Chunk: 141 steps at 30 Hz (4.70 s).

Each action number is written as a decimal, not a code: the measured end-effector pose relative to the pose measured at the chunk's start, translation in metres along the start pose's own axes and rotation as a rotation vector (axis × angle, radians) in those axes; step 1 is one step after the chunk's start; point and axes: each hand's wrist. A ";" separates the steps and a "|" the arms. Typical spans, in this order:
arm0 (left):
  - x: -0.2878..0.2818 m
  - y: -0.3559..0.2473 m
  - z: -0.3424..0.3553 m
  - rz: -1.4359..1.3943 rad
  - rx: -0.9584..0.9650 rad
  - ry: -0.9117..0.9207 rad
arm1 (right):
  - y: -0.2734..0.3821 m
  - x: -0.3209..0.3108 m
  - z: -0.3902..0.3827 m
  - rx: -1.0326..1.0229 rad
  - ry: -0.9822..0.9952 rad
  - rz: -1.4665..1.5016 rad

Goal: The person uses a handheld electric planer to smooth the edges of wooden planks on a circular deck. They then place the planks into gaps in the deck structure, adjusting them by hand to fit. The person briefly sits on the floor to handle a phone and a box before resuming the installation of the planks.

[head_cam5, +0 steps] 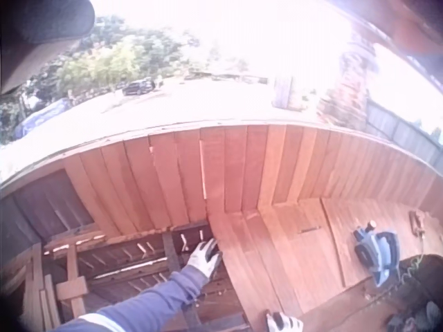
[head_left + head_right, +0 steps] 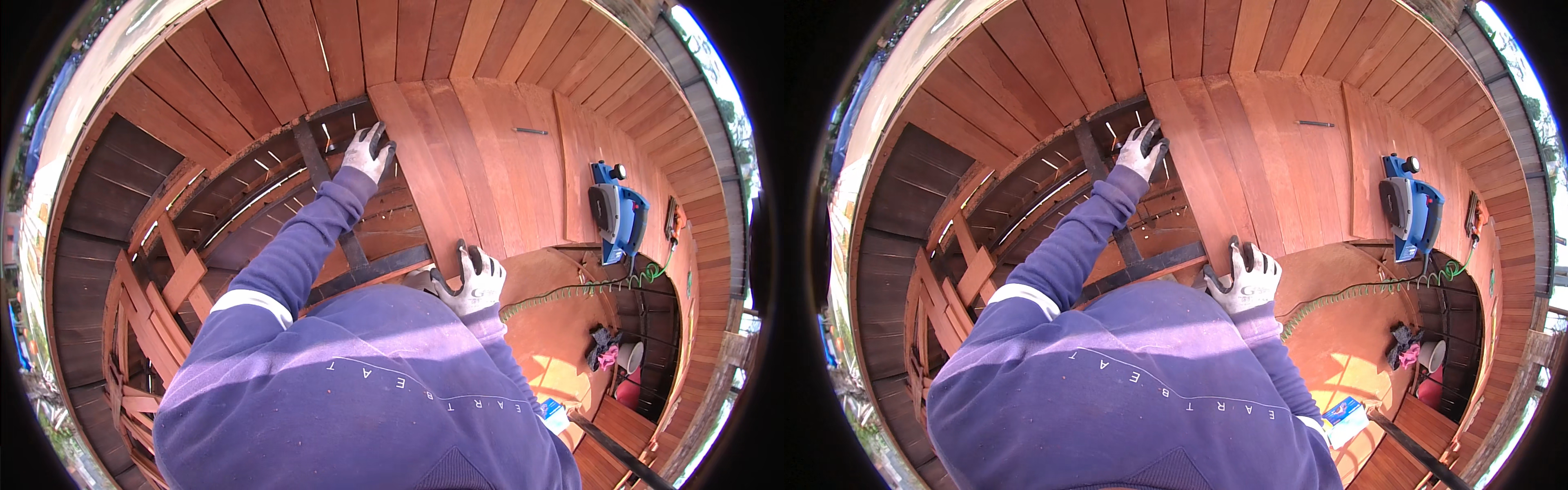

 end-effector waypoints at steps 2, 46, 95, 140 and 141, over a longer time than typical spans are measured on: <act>-0.001 -0.001 0.000 0.007 -0.010 0.006 | -0.001 0.004 -0.002 -0.011 -0.039 0.020; 0.000 -0.059 0.011 -0.540 -0.723 0.301 | 0.001 -0.002 -0.001 0.137 -0.108 0.227; 0.015 0.053 0.068 -0.475 -0.309 0.025 | 0.024 0.021 0.023 0.097 -0.095 0.085; -0.040 0.027 -0.012 -0.798 -0.734 0.160 | -0.022 -0.024 0.018 0.219 -0.238 0.361; -0.043 0.022 -0.024 -0.812 -0.705 0.197 | -0.030 -0.025 0.025 0.219 -0.200 0.334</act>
Point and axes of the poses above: each hand's wrist, its own z-axis towards the middle knuckle, its own x-axis out of the palm, y = z × x, and after that the axes turned 14 degrees about -z, right-handed
